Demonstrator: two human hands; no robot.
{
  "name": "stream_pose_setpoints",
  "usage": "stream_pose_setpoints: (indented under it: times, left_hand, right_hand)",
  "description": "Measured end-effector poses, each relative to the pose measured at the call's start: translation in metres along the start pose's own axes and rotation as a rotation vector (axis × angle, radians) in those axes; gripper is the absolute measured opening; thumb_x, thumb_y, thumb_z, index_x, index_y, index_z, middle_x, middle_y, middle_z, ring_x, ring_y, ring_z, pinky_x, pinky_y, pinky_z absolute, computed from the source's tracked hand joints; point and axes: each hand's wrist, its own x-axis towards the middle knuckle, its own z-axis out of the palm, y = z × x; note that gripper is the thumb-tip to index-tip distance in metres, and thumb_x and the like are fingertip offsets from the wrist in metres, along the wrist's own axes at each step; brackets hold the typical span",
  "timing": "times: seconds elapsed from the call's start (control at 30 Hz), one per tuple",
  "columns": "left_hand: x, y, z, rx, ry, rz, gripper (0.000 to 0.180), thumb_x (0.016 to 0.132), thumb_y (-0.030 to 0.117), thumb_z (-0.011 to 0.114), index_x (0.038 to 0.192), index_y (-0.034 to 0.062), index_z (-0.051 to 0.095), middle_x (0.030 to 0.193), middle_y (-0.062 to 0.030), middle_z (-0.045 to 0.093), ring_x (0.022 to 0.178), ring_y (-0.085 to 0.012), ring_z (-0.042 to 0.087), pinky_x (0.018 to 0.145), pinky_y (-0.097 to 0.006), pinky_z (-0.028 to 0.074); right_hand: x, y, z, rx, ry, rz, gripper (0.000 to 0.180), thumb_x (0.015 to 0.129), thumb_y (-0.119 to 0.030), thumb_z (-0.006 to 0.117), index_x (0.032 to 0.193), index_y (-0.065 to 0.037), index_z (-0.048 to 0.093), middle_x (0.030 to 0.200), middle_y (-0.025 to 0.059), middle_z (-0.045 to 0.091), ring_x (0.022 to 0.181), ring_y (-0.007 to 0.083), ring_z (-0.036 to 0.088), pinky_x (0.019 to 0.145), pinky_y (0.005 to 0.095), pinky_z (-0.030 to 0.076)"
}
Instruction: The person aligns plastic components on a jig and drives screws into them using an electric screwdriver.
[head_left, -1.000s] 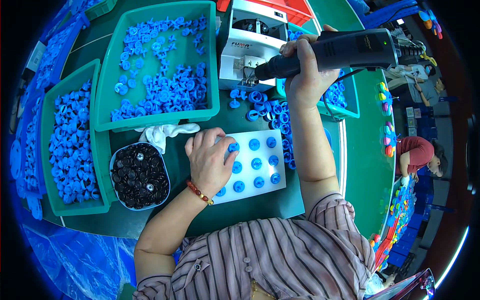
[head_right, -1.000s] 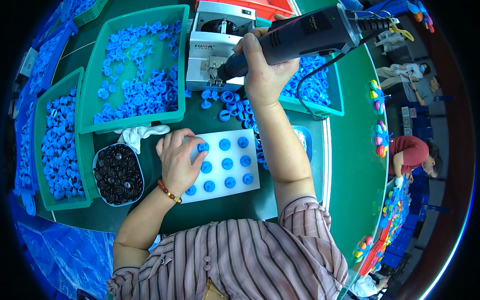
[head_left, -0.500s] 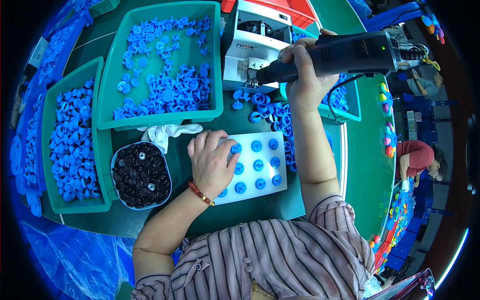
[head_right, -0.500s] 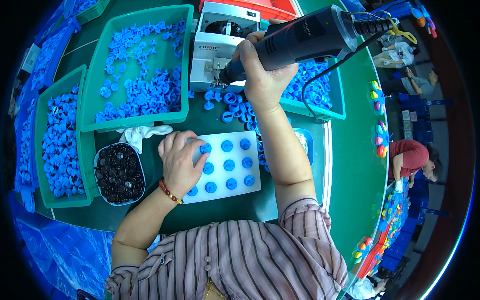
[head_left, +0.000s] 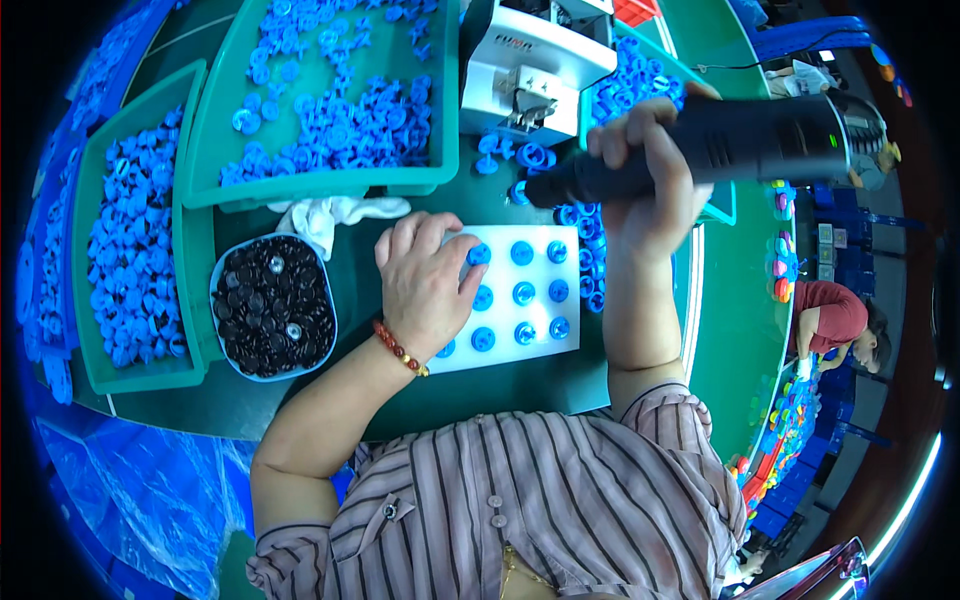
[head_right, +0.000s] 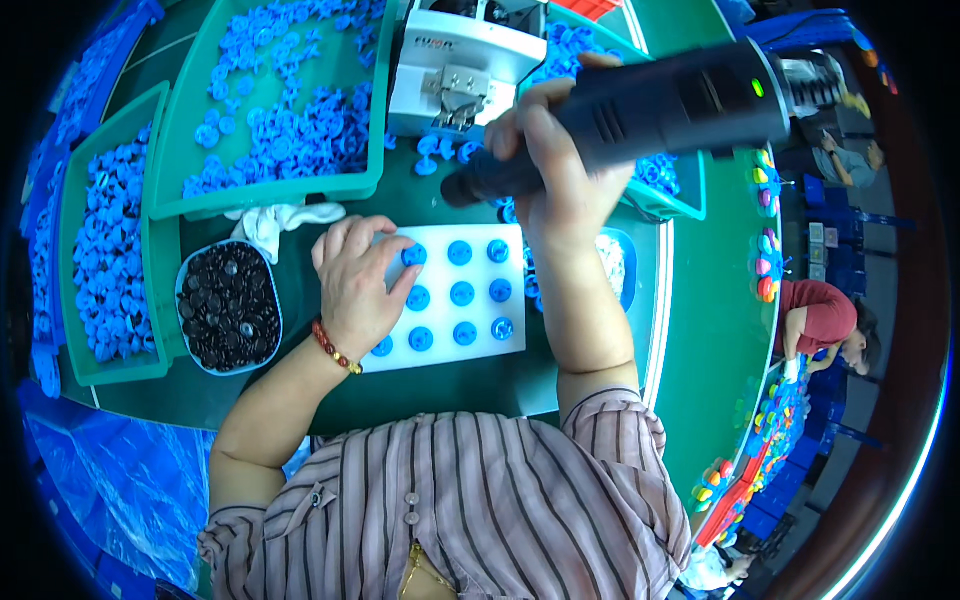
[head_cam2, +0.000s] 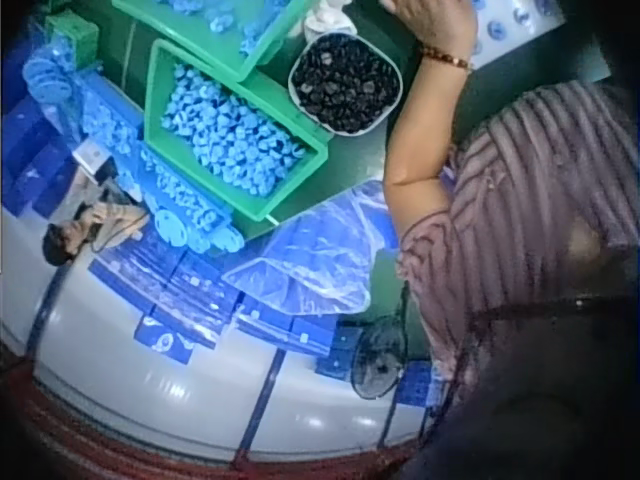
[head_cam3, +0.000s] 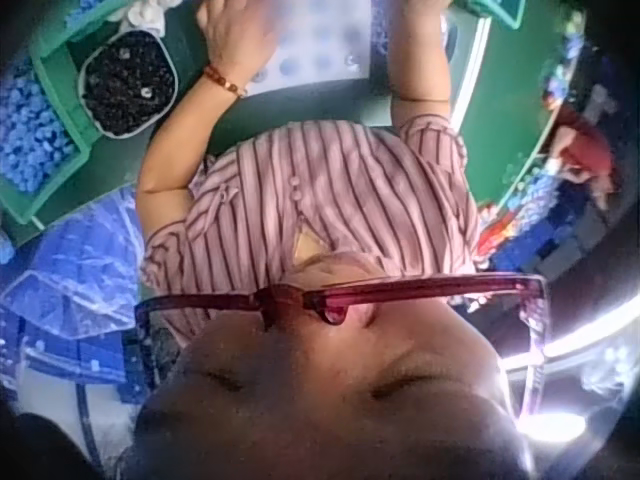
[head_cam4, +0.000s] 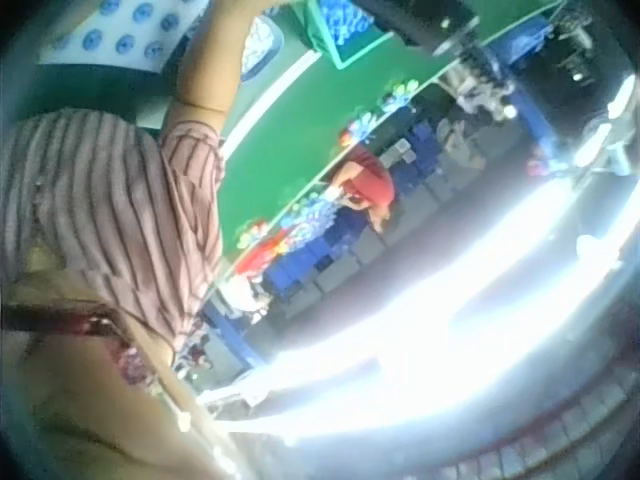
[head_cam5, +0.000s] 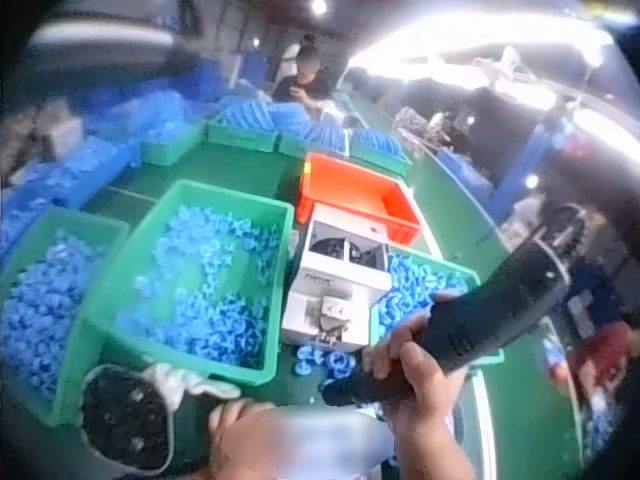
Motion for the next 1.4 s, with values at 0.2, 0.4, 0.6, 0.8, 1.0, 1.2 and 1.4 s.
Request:
stream_pose_setpoints:
  times: [0.2,0.4,0.6,0.8,1.0,1.2,1.4]
  left_hand:
    - [0.000,0.000,0.001,-0.002,0.013,-0.019,0.026,0.066,0.016,0.078,0.089,0.0138,0.067,0.105,-0.0032,0.057,0.106,-0.0265,0.049,0.090,-0.042,0.033]
    - [-0.002,0.001,0.000,0.008,0.003,-0.033,0.024,0.066,0.016,0.079,0.088,0.0138,0.069,0.102,-0.0035,0.056,0.107,-0.0269,0.048,0.089,-0.043,0.033]
    - [-0.001,0.000,0.000,-0.002,0.011,-0.029,0.025,0.066,0.016,0.079,0.088,0.0139,0.069,0.097,-0.0035,0.055,0.103,-0.0264,0.049,0.086,-0.042,0.035]
    - [0.000,0.001,-0.001,-0.019,0.001,-0.031,0.020,0.067,0.015,0.078,0.084,0.0113,0.069,0.094,-0.0038,0.055,0.102,-0.0259,0.049,0.085,-0.042,0.035]
    - [-0.001,0.000,0.001,-0.015,0.023,-0.004,0.025,0.065,0.015,0.080,0.087,0.0132,0.068,0.091,-0.0026,0.056,0.099,-0.0259,0.049,0.084,-0.042,0.035]
    - [-0.001,0.000,0.000,-0.016,0.016,-0.003,0.026,0.064,0.014,0.080,0.087,0.0121,0.068,0.091,-0.0027,0.056,0.100,-0.0264,0.050,0.085,-0.042,0.035]
    - [0.000,-0.001,0.001,-0.043,0.021,0.011,0.025,0.064,0.014,0.080,0.085,0.0110,0.068,0.091,-0.0033,0.057,0.101,-0.0267,0.050,0.086,-0.042,0.035]
  right_hand:
    - [-0.042,0.005,-0.005,0.114,-0.063,0.039,0.060,0.079,-0.009,0.065,0.128,-0.008,0.030,0.082,0.0093,0.054,0.063,0.0189,0.057,0.064,0.0369,0.050]
    - [-0.044,0.005,-0.006,0.143,-0.033,0.052,0.062,0.078,-0.005,0.065,0.128,-0.007,0.029,0.085,0.0096,0.055,0.064,0.0185,0.058,0.065,0.0373,0.051]
    - [-0.048,0.012,-0.007,0.043,-0.075,0.085,0.058,0.081,-0.010,0.064,0.131,-0.012,0.033,0.084,0.0086,0.051,0.064,0.0190,0.054,0.064,0.0389,0.047]
    - [-0.049,0.016,-0.007,0.063,-0.043,0.096,0.060,0.078,-0.006,0.066,0.126,-0.005,0.031,0.083,0.0093,0.056,0.063,0.0185,0.058,0.065,0.0377,0.050]
    - [-0.052,0.014,-0.008,-0.002,-0.156,0.109,0.059,0.081,-0.012,0.068,0.130,-0.015,0.034,0.082,0.0070,0.051,0.066,0.0176,0.055,0.064,0.0370,0.046]
    - [-0.054,0.012,-0.005,-0.126,-0.311,0.051,0.060,0.079,-0.010,0.069,0.129,-0.015,0.036,0.080,0.0068,0.052,0.062,0.0171,0.056,0.062,0.0363,0.048]
    - [-0.052,0.013,-0.002,-0.072,-0.239,0.080,0.060,0.079,-0.009,0.068,0.128,-0.014,0.035,0.079,0.0069,0.052,0.061,0.0176,0.055,0.062,0.0370,0.048]
